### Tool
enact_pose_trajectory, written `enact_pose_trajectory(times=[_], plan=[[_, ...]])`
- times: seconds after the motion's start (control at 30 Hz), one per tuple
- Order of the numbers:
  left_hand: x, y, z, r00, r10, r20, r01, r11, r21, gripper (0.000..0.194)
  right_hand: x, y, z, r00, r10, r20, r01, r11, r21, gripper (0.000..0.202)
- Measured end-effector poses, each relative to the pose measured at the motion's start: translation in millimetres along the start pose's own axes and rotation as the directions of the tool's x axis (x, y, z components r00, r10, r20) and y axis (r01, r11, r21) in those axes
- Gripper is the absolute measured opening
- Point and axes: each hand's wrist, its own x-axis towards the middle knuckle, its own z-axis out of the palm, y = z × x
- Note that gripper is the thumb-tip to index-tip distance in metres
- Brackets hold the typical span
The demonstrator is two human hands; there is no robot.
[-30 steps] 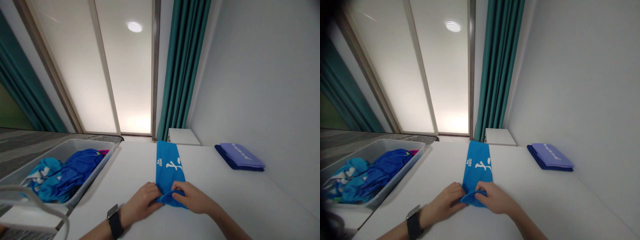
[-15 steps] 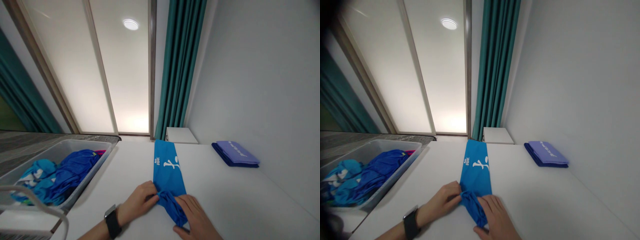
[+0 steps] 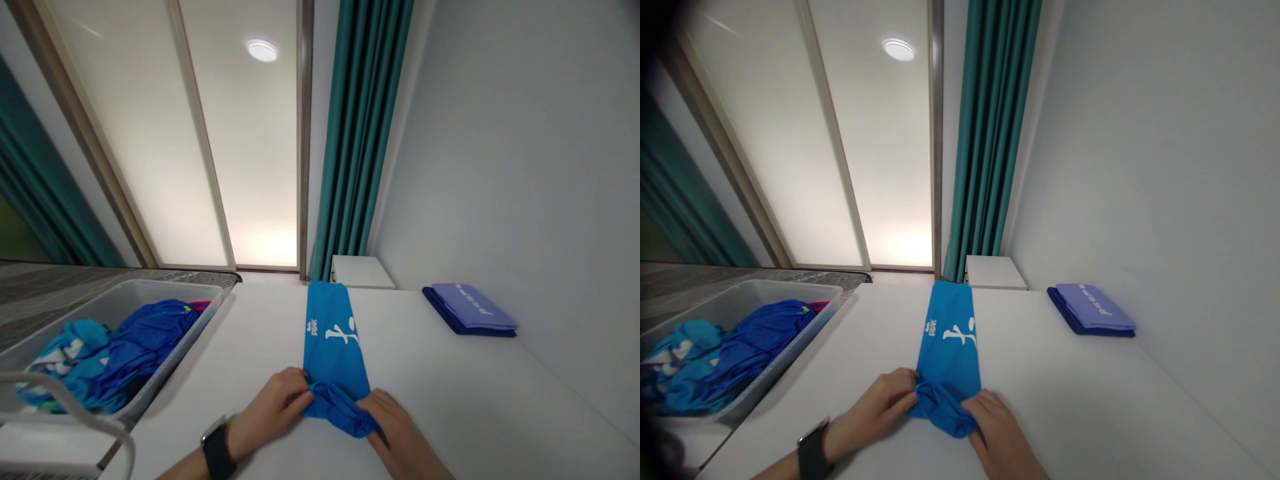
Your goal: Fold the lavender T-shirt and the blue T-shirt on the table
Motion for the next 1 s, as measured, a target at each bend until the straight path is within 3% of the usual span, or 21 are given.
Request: enact_pose_trajectory(times=[0.13, 0.27, 0.43, 0.63, 0.77, 0.87, 1.0], plan=[[-14, 9, 1.6, 0.997, -0.033, 0.068, 0.038, 0.996, -0.079, 0.044, -5, -13, -19, 0.988, 0.055, 0.147, -0.075, 0.989, 0.131, 0.036], [-28, 19, 2.4, 0.977, -0.165, 0.133, 0.187, 0.967, -0.173, 0.046, -8, -25, -34, 0.957, 0.120, 0.265, -0.186, 0.953, 0.239, 0.030], [-19, 22, -4.0, 0.937, -0.339, 0.080, 0.347, 0.891, -0.293, 0.050, 12, -25, -43, 0.981, 0.137, 0.136, -0.175, 0.927, 0.333, 0.021], [23, 2, -15.1, 0.890, -0.455, 0.003, 0.414, 0.807, -0.422, 0.054, 67, -9, -46, 0.993, 0.117, -0.031, -0.093, 0.901, 0.423, 0.020], [43, -18, -15.7, 0.866, -0.500, 0.002, 0.446, 0.772, -0.454, 0.054, 99, 7, -35, 0.984, 0.148, -0.100, -0.107, 0.938, 0.329, 0.019], [46, -26, -12.4, 0.836, -0.549, -0.016, 0.486, 0.753, -0.443, 0.052, 110, 16, -22, 0.972, 0.203, -0.121, -0.178, 0.966, 0.186, 0.020], [41, -26, -7.5, 0.836, -0.540, -0.100, 0.487, 0.814, -0.316, 0.050, 115, 22, -11, 0.959, 0.246, -0.139, -0.237, 0.968, 0.081, 0.018]])
